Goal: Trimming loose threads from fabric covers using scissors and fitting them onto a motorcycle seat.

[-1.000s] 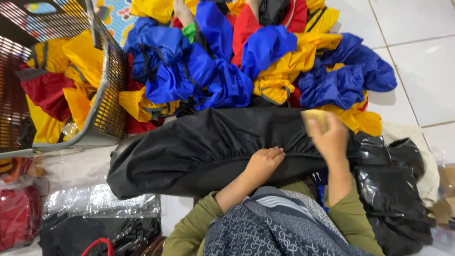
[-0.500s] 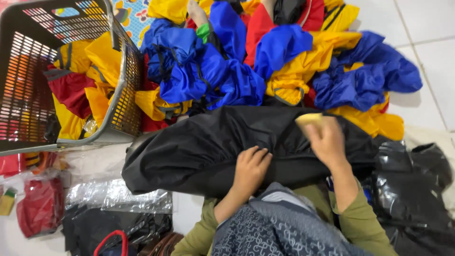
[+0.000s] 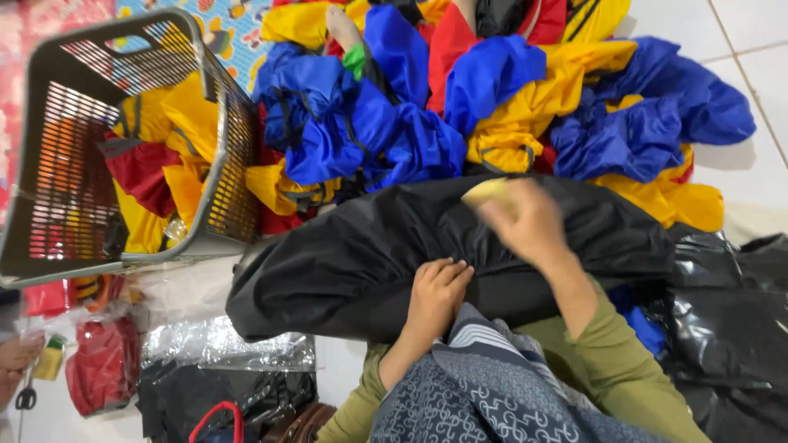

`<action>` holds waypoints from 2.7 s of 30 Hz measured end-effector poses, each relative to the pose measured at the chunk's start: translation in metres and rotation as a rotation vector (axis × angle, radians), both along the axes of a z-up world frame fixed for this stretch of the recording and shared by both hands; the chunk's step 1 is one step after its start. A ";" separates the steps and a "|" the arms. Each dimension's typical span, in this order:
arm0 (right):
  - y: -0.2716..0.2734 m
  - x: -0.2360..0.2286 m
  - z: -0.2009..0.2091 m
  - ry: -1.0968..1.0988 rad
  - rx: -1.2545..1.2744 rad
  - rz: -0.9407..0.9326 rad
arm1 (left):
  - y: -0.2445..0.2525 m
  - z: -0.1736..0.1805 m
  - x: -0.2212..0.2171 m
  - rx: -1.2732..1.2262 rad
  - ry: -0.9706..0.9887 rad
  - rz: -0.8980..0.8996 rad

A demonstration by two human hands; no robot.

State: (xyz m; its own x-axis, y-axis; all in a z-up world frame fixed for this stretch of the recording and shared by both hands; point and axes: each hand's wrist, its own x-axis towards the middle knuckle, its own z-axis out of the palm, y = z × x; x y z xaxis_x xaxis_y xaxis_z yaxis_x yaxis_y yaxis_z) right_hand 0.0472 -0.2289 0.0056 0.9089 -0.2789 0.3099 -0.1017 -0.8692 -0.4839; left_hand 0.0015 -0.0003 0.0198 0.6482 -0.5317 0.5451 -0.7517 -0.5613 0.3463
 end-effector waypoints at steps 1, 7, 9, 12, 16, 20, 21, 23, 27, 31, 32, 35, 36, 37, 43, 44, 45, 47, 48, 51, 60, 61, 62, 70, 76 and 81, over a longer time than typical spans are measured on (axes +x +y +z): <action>0.022 -0.009 0.012 0.000 0.143 0.259 | 0.000 -0.002 0.000 0.028 -0.021 0.007; 0.019 0.010 -0.006 0.256 0.210 0.409 | 0.000 -0.006 -0.003 0.049 -0.005 0.003; -0.012 0.029 -0.034 0.277 0.175 0.171 | 0.002 0.000 -0.005 0.033 0.026 -0.008; -0.034 0.037 -0.048 0.144 -0.083 -0.093 | 0.002 0.009 -0.001 0.005 0.022 -0.015; 0.037 -0.006 0.016 0.031 0.195 0.430 | 0.001 -0.012 -0.003 0.063 0.016 0.010; 0.056 0.002 -0.019 0.064 0.108 0.740 | 0.002 -0.024 -0.002 0.062 -0.023 0.011; 0.045 0.018 -0.018 0.053 0.109 0.747 | 0.002 -0.016 -0.002 0.068 -0.033 0.017; 0.024 0.049 -0.015 0.111 0.008 0.384 | 0.002 -0.003 -0.003 0.015 0.030 0.003; 0.000 0.065 -0.031 0.174 0.001 0.140 | 0.003 -0.008 -0.001 0.042 0.035 -0.008; 0.057 0.026 0.019 0.128 0.364 0.477 | 0.001 -0.036 0.000 0.040 0.017 0.017; 0.069 0.020 0.028 0.160 0.477 0.751 | 0.001 -0.046 0.001 0.046 -0.048 0.038; 0.079 0.025 -0.010 0.307 0.385 0.886 | 0.000 -0.019 0.000 0.036 -0.013 0.035; 0.072 0.042 -0.014 0.299 0.384 0.890 | 0.000 -0.017 0.002 0.038 -0.021 0.038; 0.067 0.056 -0.018 0.260 0.252 0.711 | 0.001 -0.015 0.001 0.042 0.035 0.024; 0.039 0.085 -0.035 0.089 -0.007 0.264 | 0.003 0.000 -0.003 -0.017 0.069 0.021; 0.046 0.077 -0.016 0.047 0.062 0.307 | 0.003 0.005 -0.004 -0.104 0.028 0.038; 0.059 0.065 -0.011 0.053 0.057 0.309 | 0.013 0.004 -0.005 -0.110 0.033 0.041; 0.085 0.040 -0.002 -0.046 0.139 0.589 | 0.033 0.003 -0.006 -0.013 -0.149 0.137; 0.084 0.036 -0.006 -0.039 0.140 0.587 | 0.044 0.007 0.001 -0.014 -0.142 0.135; 0.088 0.015 -0.007 -0.052 0.124 0.709 | 0.081 0.018 0.013 0.190 -0.064 0.183; 0.048 -0.060 0.001 -0.142 -0.012 0.418 | 0.091 0.046 0.020 0.379 -0.014 0.129; 0.039 -0.067 -0.002 -0.085 0.024 0.398 | 0.087 0.047 0.021 0.403 -0.038 0.110; 0.031 -0.073 -0.006 -0.028 0.061 0.377 | 0.083 0.049 0.022 0.428 -0.062 0.092; 0.031 -0.071 0.056 0.247 0.171 0.307 | 0.079 0.031 -0.048 0.176 0.010 0.235; 0.114 -0.027 0.080 -0.026 0.273 0.831 | 0.108 0.001 -0.041 0.201 -0.051 0.686; 0.128 0.051 -0.002 -0.265 -0.038 0.928 | 0.116 0.017 -0.018 0.285 0.130 0.729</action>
